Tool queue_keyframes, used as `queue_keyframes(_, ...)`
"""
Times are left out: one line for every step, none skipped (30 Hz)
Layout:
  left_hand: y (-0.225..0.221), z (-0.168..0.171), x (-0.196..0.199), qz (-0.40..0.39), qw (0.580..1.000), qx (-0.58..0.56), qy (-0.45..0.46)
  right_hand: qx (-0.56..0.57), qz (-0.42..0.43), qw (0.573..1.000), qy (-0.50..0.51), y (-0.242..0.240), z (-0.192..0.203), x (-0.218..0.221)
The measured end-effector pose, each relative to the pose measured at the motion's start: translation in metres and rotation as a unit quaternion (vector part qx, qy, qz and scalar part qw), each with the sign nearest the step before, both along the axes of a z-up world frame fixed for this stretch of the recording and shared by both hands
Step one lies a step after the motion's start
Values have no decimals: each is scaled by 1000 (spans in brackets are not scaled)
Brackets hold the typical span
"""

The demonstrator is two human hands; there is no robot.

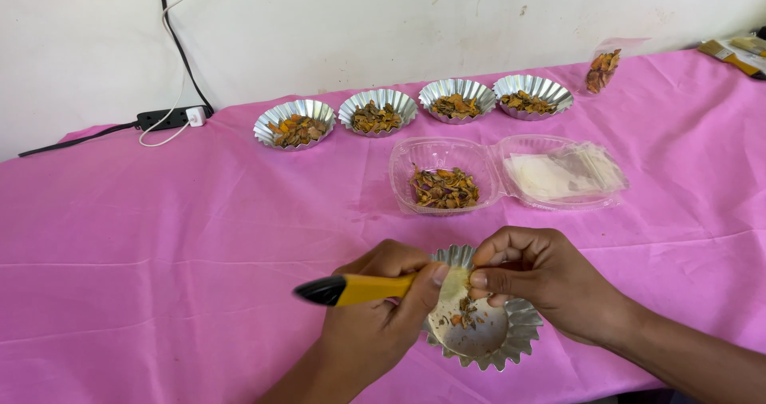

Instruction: Cleaning small metal cups and sorting small wood components using a brush and hands.

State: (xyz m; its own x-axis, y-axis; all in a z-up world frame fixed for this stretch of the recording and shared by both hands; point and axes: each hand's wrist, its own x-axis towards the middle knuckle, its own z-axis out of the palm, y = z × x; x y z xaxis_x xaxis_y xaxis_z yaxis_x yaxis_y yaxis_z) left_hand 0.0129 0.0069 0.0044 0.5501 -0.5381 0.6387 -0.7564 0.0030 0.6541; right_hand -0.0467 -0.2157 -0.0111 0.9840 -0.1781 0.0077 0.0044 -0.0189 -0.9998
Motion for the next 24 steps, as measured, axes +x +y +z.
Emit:
queue_keyframes(0, 0, -1, 8, 1000, 4, -1, 4, 11, 1000, -15, 1, 1, -1)
queue_keyframes(0, 0, -2, 15, 1000, 8, -1, 8, 21, 999, -30, 2, 2, -2)
queue_keyframes(0, -4, -2, 15, 1000, 8, -1, 8, 21, 999, -30, 2, 0, -2)
queue_keyframes(-3, -8, -1, 10, 999, 25, 21, 7, 28, 999, -43, 2, 0, -1)
queue_keyframes(-5, -12, 0, 6, 998, 41, 42, 5, 35, 998, -56, 1, 0, -1)
queue_keyframes(-3, -10, -1, 7, 998, 39, 42, 3, 37, 998, -56, -1, -1, -1)
queue_keyframes(-3, -7, -2, -9, 998, -32, 62, 2, 20, 999, -43, -3, -2, 0)
queue_keyframes(-1, -3, -1, -27, 992, -99, 80, 4, 1, 999, -33, -4, -3, 2)
queue_keyframes(-2, 2, -1, -27, 992, -97, 77, 5, 1, 999, -36, -4, 7, 8)
queue_keyframes(-3, 6, -3, -45, 994, -16, 98, -84, -3, 996, -23, -5, 17, 13)
queue_keyframes(-4, 9, -4, -65, 989, 65, 118, -173, -8, 985, -10, -5, 27, 19)
queue_keyframes(-5, 1, -3, -59, 989, 62, 119, -175, -3, 984, -11, -7, 36, 34)
queue_keyframes(-6, -5, -2, 5, 999, 29, 40, -221, -30, 975, 2, -8, 46, 49)
queue_keyframes(-6, -11, 1, 68, 997, 1, -44, -261, -59, 963, 14, -9, 55, 65)
queue_keyframes(-4, -7, 1, 71, 996, 4, -47, -258, -57, 964, 10, -13, 57, 78)
queue_keyframes(-2, -4, 1, 61, 996, -27, -67, -276, -72, 958, 27, -17, 57, 91)
queue_keyframes(0, -1, 2, 50, 993, -58, -86, -294, -87, 951, 44, -22, 56, 105)
queue_keyframes(1, 3, 4, 48, 994, -54, -85, -291, -89, 952, 46, -24, 57, 104)
queue_keyframes(3, 5, 7, 45, 989, -52, -129, -396, -75, 915, 28, -25, 56, 105)
queue_keyframes(3, 1, 5, 45, 985, -53, -161, -500, -52, 864, 18, -26, 50, 102)
queue_keyframes(3, 3, 5, 45, 987, -53, -148, -501, -46, 864, 29, -23, 54, 91)
queue_keyframes(3, 3, 4, 60, 985, -48, -153, -562, -8, 826, 32, -19, 56, 78)
queue_keyframes(3, 4, 2, 76, 984, -44, -158, -619, 32, 784, 32, -16, 60, 65)
queue_keyframes(2, 2, 3, 75, 985, -43, -149, -619, 36, 783, 41, -13, 57, 57)
